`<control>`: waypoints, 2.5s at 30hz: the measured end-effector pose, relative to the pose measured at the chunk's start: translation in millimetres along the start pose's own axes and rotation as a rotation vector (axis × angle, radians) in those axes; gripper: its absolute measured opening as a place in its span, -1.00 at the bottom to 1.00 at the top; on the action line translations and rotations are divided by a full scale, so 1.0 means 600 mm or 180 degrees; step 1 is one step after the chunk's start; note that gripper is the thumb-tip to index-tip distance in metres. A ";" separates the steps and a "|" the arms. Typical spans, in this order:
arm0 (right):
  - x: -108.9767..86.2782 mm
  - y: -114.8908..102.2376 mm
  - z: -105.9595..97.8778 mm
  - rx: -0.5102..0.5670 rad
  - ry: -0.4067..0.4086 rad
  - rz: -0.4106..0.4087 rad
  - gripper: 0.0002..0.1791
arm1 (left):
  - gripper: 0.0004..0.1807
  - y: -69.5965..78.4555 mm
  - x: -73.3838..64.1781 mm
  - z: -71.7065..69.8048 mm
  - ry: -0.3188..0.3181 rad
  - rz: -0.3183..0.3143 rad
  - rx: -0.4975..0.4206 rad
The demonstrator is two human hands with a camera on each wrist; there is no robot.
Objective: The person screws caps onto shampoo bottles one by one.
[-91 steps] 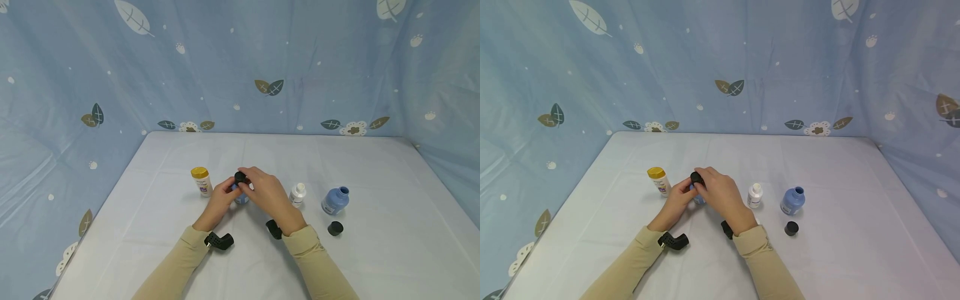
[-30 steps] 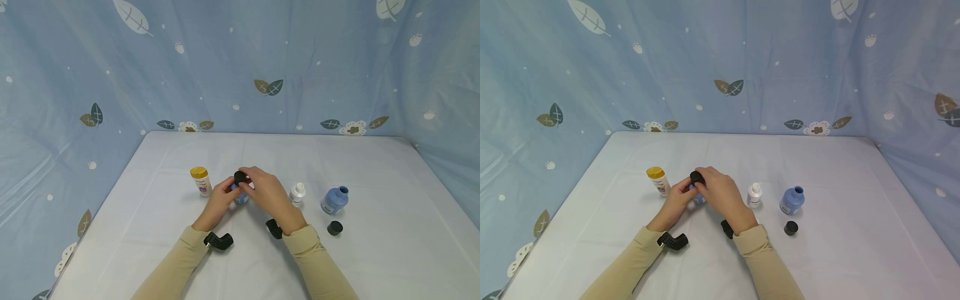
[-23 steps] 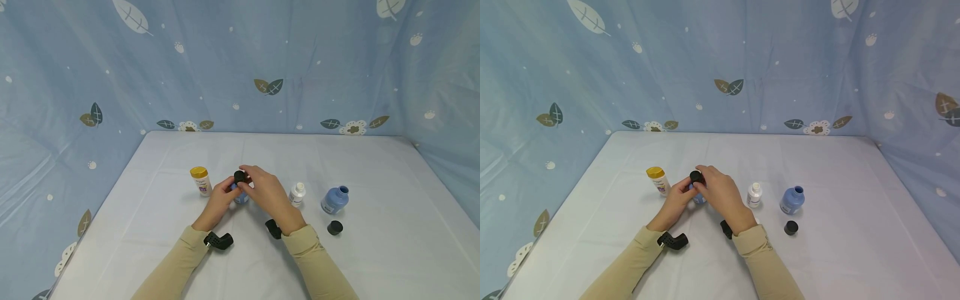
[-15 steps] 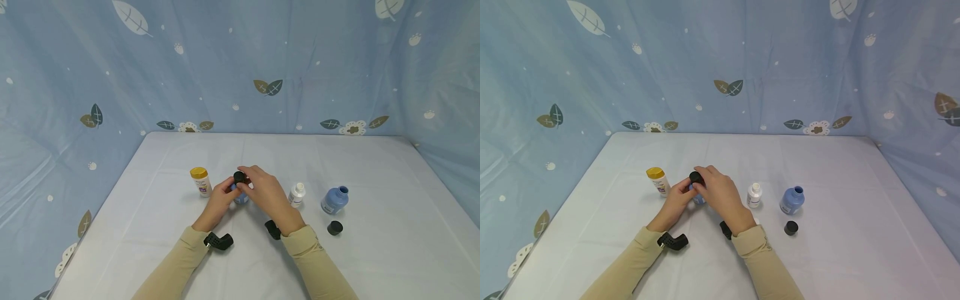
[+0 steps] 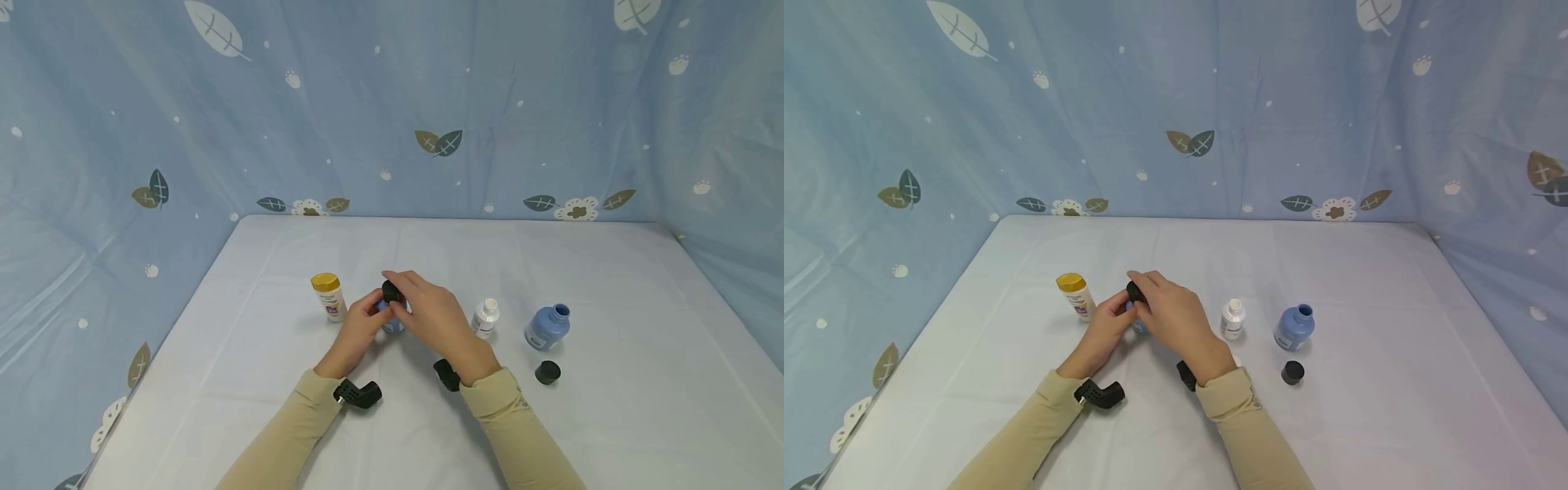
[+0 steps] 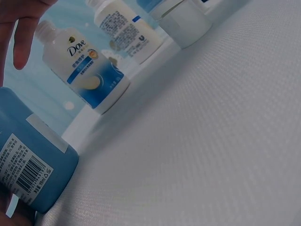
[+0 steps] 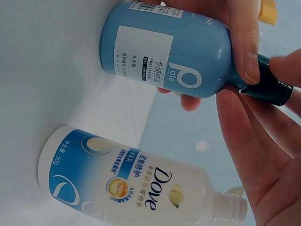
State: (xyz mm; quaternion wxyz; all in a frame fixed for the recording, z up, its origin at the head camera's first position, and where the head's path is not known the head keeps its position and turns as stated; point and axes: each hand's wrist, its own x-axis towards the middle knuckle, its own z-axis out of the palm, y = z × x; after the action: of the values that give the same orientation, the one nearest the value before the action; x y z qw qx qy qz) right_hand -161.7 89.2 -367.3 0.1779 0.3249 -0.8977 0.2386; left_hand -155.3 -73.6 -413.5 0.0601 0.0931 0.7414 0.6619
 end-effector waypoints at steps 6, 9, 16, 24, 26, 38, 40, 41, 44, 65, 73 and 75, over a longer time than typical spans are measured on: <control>-0.003 0.002 0.002 -0.0073 0.0020 -0.0137 -0.43 | -0.64 -0.001 0.000 0.001 -0.0010 -0.0013 0.0039; -0.004 0.001 0.002 -0.0084 0.0011 -0.0168 -0.44 | -0.63 -0.001 -0.001 0.001 -0.0004 -0.0013 0.0062; -0.003 0.000 0.002 -0.0016 0.0027 -0.0134 -0.57 | -0.66 0.000 -0.001 0.001 0.0003 -0.0010 0.0067; -0.001 0.000 0.002 0.0011 0.0050 -0.0106 -0.59 | -0.65 -0.006 0.002 -0.003 -0.0031 0.0014 0.0042; -0.001 0.001 0.002 0.0004 0.0050 -0.0098 -0.59 | -0.66 -0.016 0.005 -0.005 -0.0023 0.0011 0.0030; 0.000 0.003 0.003 0.0040 0.0028 -0.0044 -0.58 | -0.62 -0.039 0.015 -0.007 0.0033 0.0044 0.0104; 0.000 0.003 0.003 0.0043 0.0039 -0.0049 -0.57 | -0.64 -0.033 0.014 -0.007 0.0025 -0.0005 0.0082; 0.000 0.003 0.003 0.0042 0.0041 -0.0044 -0.57 | -0.65 -0.027 0.012 -0.006 0.0024 -0.0017 0.0074; -0.001 0.004 0.004 0.0052 0.0036 -0.0017 -0.55 | -0.67 -0.010 0.007 -0.004 0.0020 -0.0044 0.0075; -0.001 0.001 0.006 0.0059 0.0017 0.0175 -0.50 | -0.66 0.003 0.001 -0.001 -0.0023 0.0027 0.0120; -0.002 0.000 0.005 -0.0051 0.0010 0.0043 -0.47 | -0.60 -0.038 0.013 -0.006 0.0055 0.0013 0.0069; -0.002 -0.001 0.005 -0.0090 -0.0008 0.0017 -0.47 | -0.60 -0.041 0.013 -0.006 0.0060 0.0019 0.0059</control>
State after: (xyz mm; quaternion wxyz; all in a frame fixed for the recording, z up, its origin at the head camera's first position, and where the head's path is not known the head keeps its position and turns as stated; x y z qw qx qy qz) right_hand -160.9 88.0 -370.3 0.1806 0.3203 -0.9021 0.2259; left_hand -164.9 -77.9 -437.4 0.0502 0.0896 0.7478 0.6560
